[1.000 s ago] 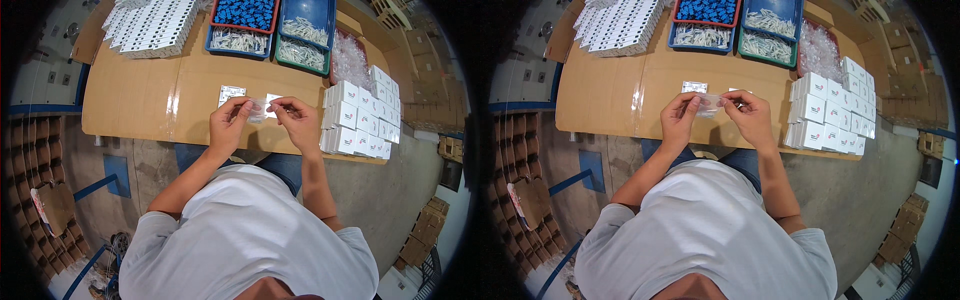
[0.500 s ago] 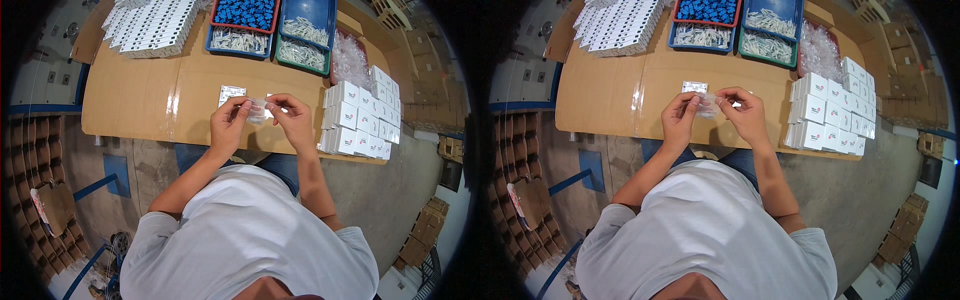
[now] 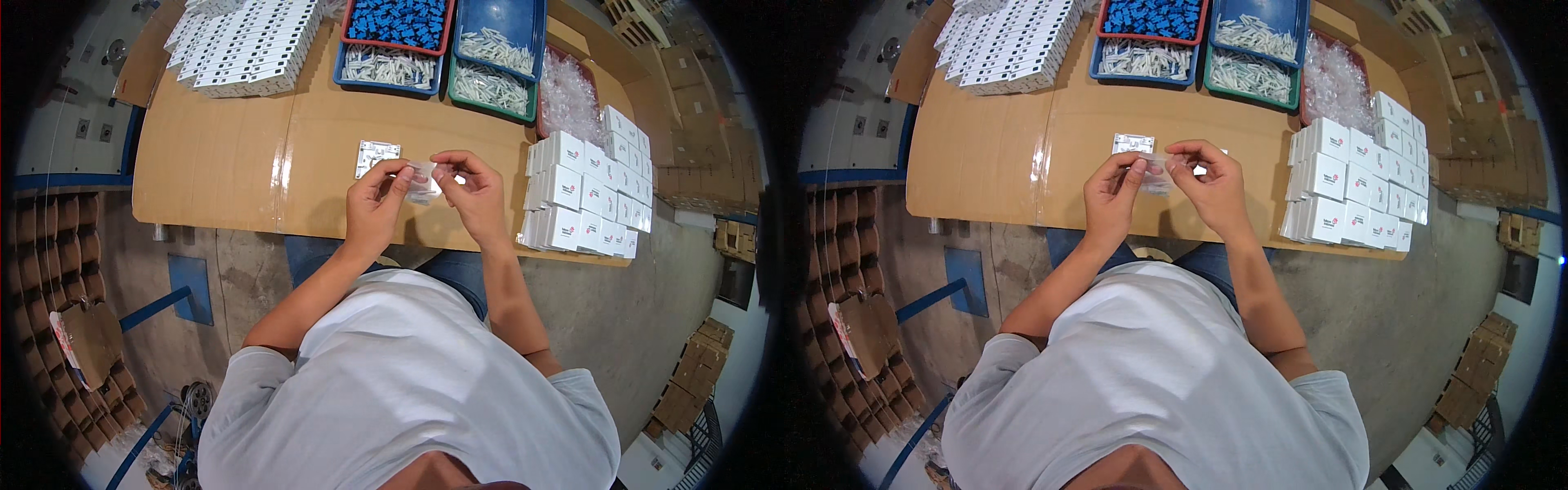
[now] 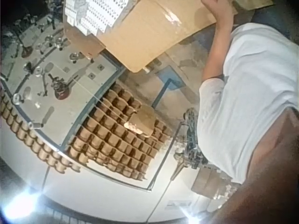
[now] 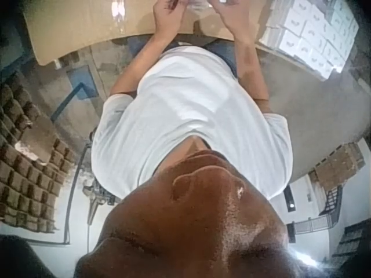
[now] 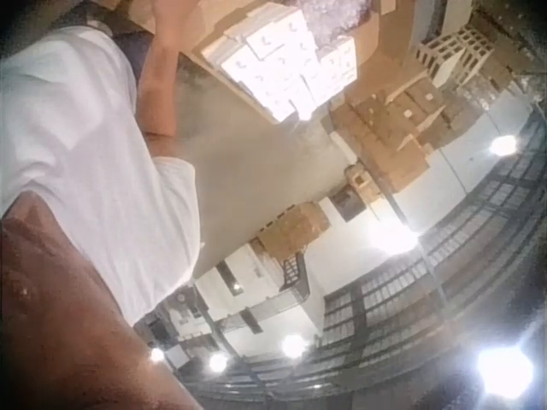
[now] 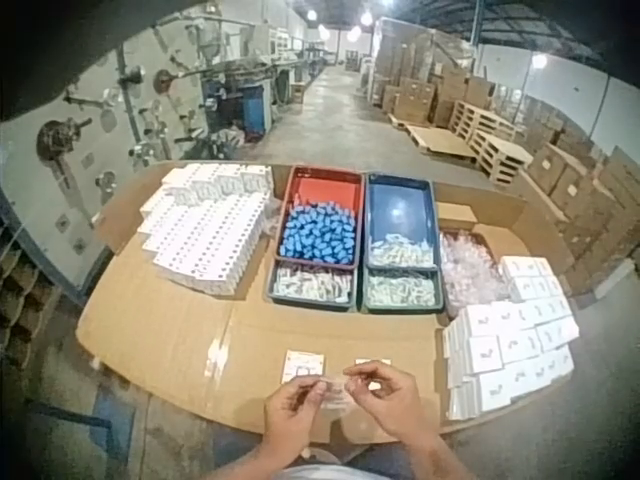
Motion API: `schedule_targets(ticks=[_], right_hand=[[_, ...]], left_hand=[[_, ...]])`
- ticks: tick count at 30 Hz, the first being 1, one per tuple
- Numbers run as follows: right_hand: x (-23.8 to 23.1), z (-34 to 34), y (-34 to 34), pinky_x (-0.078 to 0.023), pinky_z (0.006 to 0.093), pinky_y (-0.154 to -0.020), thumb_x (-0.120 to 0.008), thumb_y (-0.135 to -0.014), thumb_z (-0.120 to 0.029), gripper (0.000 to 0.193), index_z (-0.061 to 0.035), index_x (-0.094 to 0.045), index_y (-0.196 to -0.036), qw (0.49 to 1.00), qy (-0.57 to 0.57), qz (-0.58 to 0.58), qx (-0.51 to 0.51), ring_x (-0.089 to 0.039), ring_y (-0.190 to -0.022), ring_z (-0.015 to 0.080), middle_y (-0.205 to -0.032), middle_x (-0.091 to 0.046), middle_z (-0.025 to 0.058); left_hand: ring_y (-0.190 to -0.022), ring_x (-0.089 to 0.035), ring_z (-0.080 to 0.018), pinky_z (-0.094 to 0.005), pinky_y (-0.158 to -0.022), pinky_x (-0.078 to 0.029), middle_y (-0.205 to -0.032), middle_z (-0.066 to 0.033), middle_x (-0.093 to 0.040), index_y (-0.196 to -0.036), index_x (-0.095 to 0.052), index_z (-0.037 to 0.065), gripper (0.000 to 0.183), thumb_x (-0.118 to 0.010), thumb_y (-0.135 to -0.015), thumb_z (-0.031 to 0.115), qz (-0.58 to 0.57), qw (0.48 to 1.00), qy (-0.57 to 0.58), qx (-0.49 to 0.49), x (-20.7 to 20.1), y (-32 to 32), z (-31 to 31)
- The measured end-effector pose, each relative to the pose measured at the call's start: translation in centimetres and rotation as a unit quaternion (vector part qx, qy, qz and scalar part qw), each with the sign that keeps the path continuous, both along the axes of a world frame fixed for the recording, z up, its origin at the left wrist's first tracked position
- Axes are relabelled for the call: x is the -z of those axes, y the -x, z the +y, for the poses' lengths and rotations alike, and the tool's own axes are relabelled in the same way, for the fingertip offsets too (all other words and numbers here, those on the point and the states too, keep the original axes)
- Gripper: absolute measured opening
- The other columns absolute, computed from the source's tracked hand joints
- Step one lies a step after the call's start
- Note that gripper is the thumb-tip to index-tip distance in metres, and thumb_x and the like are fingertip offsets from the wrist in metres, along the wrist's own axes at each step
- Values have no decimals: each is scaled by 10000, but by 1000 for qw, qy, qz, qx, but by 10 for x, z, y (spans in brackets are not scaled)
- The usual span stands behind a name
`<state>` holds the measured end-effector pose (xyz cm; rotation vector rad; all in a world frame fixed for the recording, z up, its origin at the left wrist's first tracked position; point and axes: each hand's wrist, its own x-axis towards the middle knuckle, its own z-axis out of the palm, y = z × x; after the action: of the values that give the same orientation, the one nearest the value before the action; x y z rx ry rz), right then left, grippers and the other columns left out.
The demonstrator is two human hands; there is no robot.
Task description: Manually placing small industrial components into plastic bags and white boxes.
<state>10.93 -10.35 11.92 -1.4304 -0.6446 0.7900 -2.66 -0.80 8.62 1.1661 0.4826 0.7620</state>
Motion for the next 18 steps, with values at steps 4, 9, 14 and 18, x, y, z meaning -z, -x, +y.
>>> schedule_targets(ticks=[4,9,14,18], right_hand=[[9,-1,-4,-469,205,-705,-711,-930,-24,122,12,-693,-1046,999,-10,-42,-29,-572,-836,58,-922,-659,-2],[12,0,-1,-440,196,-685,-700,-941,-26,91,22,-693,-1019,999,-30,-21,-25,-552,-828,53,-900,-642,-4],[13,0,-2,-436,190,-678,-699,-946,-35,88,22,-691,-1012,999,-26,-35,-27,-545,-819,47,-890,-630,-7],[12,0,1,-432,187,-654,-705,-944,-45,92,18,-694,-1010,999,-21,-29,-32,-549,-805,40,-879,-630,-8]], left_hand=[[-944,-679,-111,-255,-845,-528,-997,-59,-717,-1138,-657,-36,191,-610,-1037,120,-6,1000,12,0,4,-1,-2],[-935,-675,-104,-253,-842,-530,-999,-59,-721,-1136,-666,-19,180,-631,-1024,116,18,1000,-9,-5,2,1,1],[-924,-675,-103,-260,-847,-530,-991,-51,-720,-1103,-683,-3,155,-669,-995,107,42,998,-35,-39,-3,2,4],[-916,-671,-106,-272,-858,-525,-969,-47,-714,-1046,-683,-4,118,-687,-973,89,41,997,-42,-42,-6,3,4]])
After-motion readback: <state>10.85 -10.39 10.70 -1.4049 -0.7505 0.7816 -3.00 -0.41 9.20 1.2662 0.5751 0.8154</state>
